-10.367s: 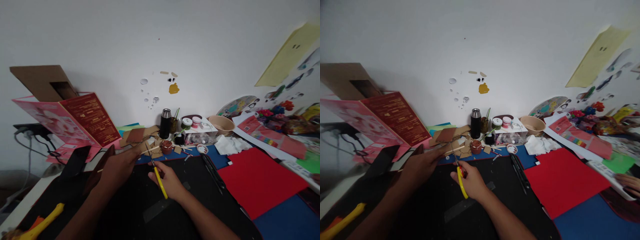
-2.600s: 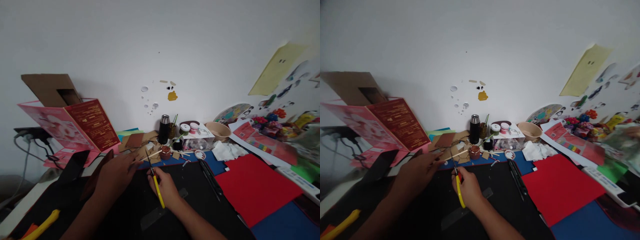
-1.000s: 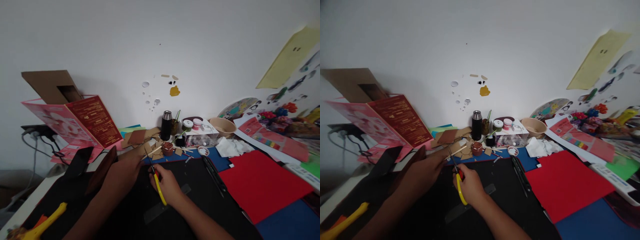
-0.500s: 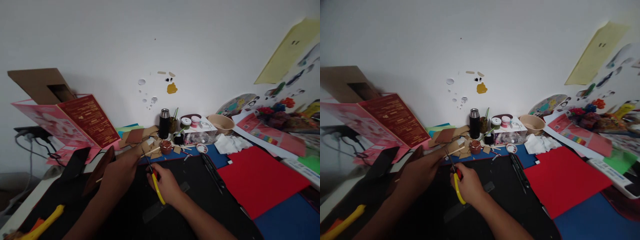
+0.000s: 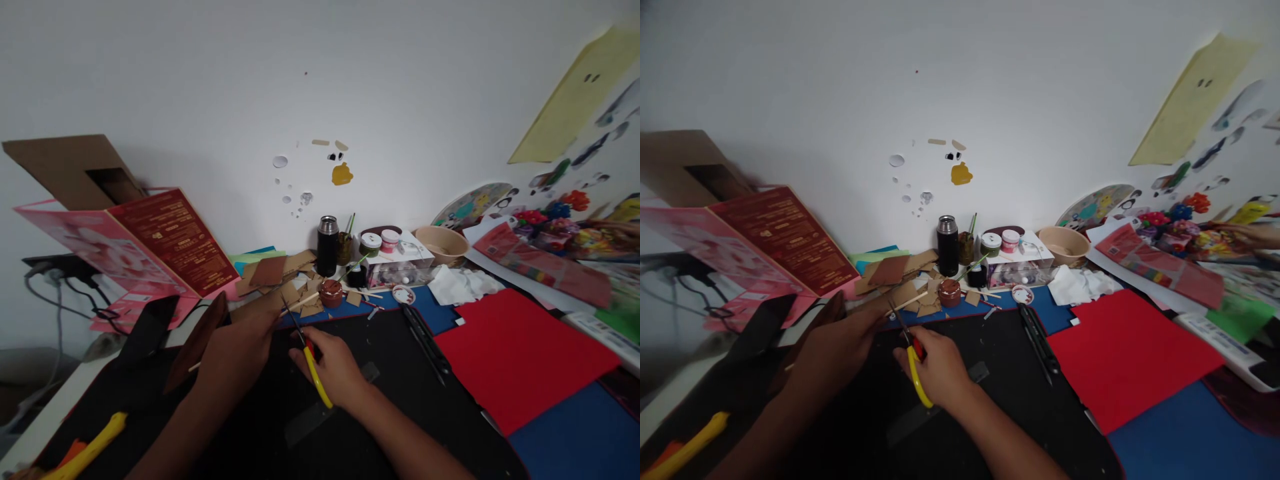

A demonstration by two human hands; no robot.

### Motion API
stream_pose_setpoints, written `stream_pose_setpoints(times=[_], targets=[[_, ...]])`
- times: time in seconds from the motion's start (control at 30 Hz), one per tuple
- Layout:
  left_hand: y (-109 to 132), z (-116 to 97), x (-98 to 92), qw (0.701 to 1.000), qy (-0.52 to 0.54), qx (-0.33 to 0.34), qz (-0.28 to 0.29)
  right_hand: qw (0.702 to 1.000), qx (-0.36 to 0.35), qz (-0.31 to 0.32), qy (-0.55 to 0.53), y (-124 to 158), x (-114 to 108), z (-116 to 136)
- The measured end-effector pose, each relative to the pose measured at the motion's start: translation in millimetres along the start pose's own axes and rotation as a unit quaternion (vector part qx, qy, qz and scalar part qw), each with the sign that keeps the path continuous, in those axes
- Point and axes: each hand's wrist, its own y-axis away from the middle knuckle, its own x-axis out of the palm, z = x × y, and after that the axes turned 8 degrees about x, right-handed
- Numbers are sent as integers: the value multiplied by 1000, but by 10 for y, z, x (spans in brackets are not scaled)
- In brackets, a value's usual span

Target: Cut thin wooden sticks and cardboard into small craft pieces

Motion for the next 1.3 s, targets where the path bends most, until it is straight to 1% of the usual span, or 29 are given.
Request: stream_pose_setpoints(times=[0.3,0.43,0.53,0.63,0.73,0.8,0.87,0.93,1.03,1.13,1.3], targets=[[-2,37,25,999,20,26,-12,1000,1,-3,0,11,5,16],[7,11,18,1000,-7,8,4,1000,4,-4,-1,2,18,5],[1,-18,35,1000,-21,-4,0,1000,4,-12,1,-4,28,-10],[-13,-51,43,999,-28,-18,-17,1000,0,-15,7,-8,26,-18],[-11,-71,37,999,-44,-22,-23,1000,-6,-19,6,-12,17,-15],[3,-72,35,998,-54,1,-39,1000,-4,-18,12,-12,15,-10],[19,-67,39,996,-56,25,-70,1000,-3,-17,20,-10,18,-7],[32,-61,49,995,-47,28,-85,1000,-2,-19,23,-7,26,-10],[38,-50,57,996,-7,27,-80,999,-4,-23,22,-4,39,-35],[38,-24,49,995,29,29,-90,1000,-10,-15,25,-2,51,-73],[26,49,37,991,91,11,-101,1000,-9,-9,22,4,70,-96]])
